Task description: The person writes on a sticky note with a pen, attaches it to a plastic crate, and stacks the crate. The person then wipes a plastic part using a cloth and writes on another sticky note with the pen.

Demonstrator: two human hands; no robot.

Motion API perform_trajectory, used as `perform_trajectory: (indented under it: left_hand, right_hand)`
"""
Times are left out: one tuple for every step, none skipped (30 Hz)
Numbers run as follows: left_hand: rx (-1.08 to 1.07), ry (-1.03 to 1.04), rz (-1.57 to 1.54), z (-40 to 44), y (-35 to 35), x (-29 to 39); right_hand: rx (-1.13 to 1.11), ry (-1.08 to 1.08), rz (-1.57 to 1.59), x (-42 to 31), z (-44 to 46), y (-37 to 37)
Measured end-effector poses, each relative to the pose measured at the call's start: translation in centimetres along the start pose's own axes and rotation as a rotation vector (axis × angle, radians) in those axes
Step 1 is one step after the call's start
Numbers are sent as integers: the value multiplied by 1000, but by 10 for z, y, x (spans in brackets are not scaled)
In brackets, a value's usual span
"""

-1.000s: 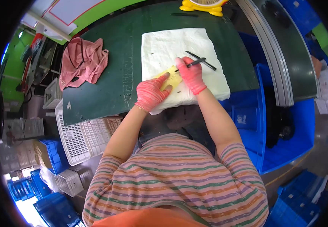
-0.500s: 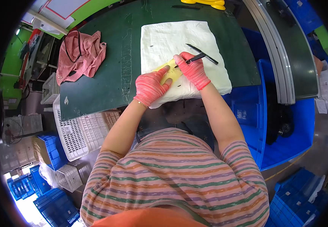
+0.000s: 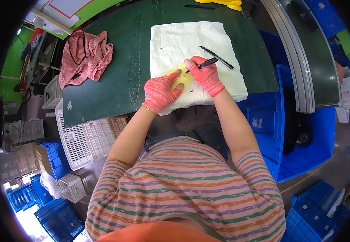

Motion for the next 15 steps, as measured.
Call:
perform_trajectory:
  left_hand:
    - [-9,-5,3,0,-1,0]
    - [-17,-9,6,0,-1,1]
    - [-20,-12,7,0,-1,1]
    - [-22,-14,8,0,-2,1]
    - [-25,-16,9,0,-2,1]
    - [-15,-14,14,0,-1,1]
    - [-6,-13,19,0,0,1]
    - [3,-11,25,0,0,1]
    - [-4,-12,20,0,0,1]
    - [-11,-13,16,0,0,1]
    - [-18,-15,12,0,-1,0]
    - [-33,-24,3,0,-1,0]
    - [-47,-32,-6,0,-2,0]
    - [-62,-39,-16,0,-2,0]
    - [-42,-28,-11,0,-2,0]
  right_hand:
    - [-3,3,-11,0,0,0]
    - [-6,6,-22,-1,0,0]
    - [-9,9,-33,-1,0,0]
    - [-16,12,-39,0,0,0]
    - [-22,16,-44,1,1,1]
    - [-28,20,-50,0,1,1]
    - [-41,31,-93,-1,1,1]
    - [-53,42,-136,-7,2,0]
    - [-65,53,-179,-10,2,0]
    - [-48,41,-171,-6,1,0]
    - [-31,29,-163,-2,1,0]
    - [-15,15,-154,1,2,0]
    - [11,5,-104,4,1,-1]
    - [38,-5,-54,4,0,-1]
    - [65,-15,-4,4,-1,-2]
Point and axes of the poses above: each hand's wrist, its own z-axis towards the middle knuckle, its own y-axis out of the palm, x = y × z, the point moved 6 cm from there along z, towards the middle knuckle, and after that the axes turned 12 degrees about -x, right-handed, at the moved point
